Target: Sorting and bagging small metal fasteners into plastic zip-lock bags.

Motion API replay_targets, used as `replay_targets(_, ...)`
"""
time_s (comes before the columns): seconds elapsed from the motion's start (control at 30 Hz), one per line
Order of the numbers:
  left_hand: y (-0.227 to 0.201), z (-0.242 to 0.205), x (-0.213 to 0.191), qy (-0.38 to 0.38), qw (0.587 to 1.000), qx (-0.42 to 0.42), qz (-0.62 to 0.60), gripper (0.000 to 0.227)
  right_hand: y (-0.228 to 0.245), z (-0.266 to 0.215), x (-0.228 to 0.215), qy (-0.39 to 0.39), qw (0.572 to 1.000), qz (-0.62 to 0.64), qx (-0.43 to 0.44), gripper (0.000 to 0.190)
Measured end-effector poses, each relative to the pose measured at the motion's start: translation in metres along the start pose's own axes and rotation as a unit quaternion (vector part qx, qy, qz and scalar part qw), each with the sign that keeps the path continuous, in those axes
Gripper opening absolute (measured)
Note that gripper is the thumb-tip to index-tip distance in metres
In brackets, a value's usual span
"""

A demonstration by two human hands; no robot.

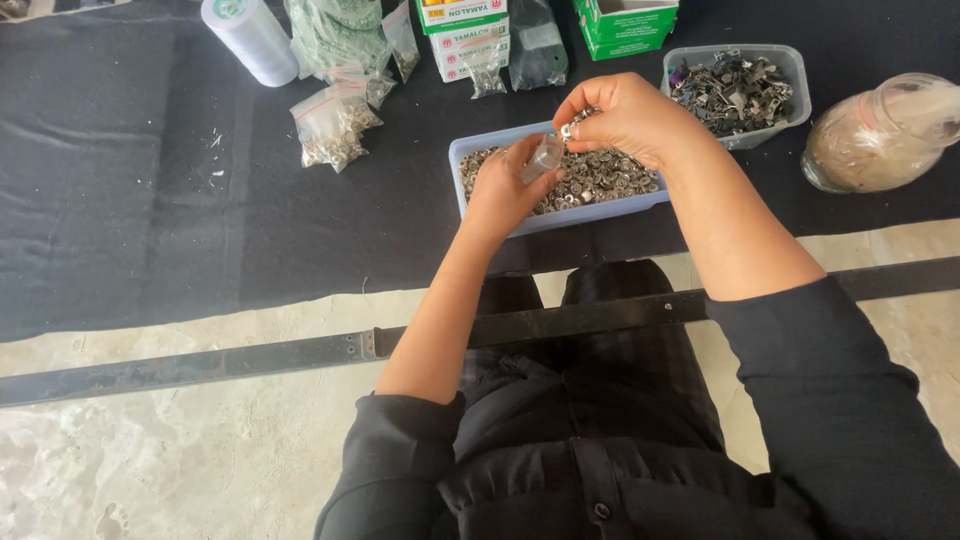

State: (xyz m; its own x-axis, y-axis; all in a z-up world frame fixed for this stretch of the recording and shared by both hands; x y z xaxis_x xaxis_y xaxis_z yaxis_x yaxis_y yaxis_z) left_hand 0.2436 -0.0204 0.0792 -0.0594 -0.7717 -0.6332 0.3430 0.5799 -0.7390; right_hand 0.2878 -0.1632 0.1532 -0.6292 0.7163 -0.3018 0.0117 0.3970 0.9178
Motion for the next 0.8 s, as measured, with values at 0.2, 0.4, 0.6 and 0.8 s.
replay_targets(0.2, 0.009, 0.002, 0.003, -0.019, 1.000, -0.002, -0.012, 0.057, 0.004, 0.002, 0.005, -0.001, 1.000, -0.008, -0.012, 0.019)
replay_targets(0.4, 0.012, 0.002, 0.004, -0.022, 1.000, -0.005, -0.017, 0.059, 0.004, 0.002, 0.005, -0.014, 1.000, 0.004, -0.017, 0.017)
replay_targets(0.6, 0.014, 0.003, 0.005, -0.022, 1.000, 0.000, -0.012, 0.059, 0.013, -0.005, 0.006, -0.022, 1.000, -0.019, -0.004, 0.015)
replay_targets(0.8, 0.011, 0.002, 0.003, -0.022, 1.000, 0.002, -0.009, 0.059, 0.008, -0.002, 0.005, -0.010, 0.999, -0.042, -0.016, 0.019)
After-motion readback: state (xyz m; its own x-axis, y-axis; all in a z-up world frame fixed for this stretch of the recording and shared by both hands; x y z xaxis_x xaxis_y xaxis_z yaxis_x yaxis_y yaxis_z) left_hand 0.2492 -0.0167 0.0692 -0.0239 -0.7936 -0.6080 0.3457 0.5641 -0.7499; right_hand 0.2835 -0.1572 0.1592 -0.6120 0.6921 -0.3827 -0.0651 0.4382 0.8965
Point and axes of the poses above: each hand's wrist, its own z-axis towards the middle knuckle, its own x-axis out of the palm, y = z × x, the point moved 8 cm from there along z, towards the middle knuckle, and after that the axes turned 9 degrees about y, right-handed, at the moved point
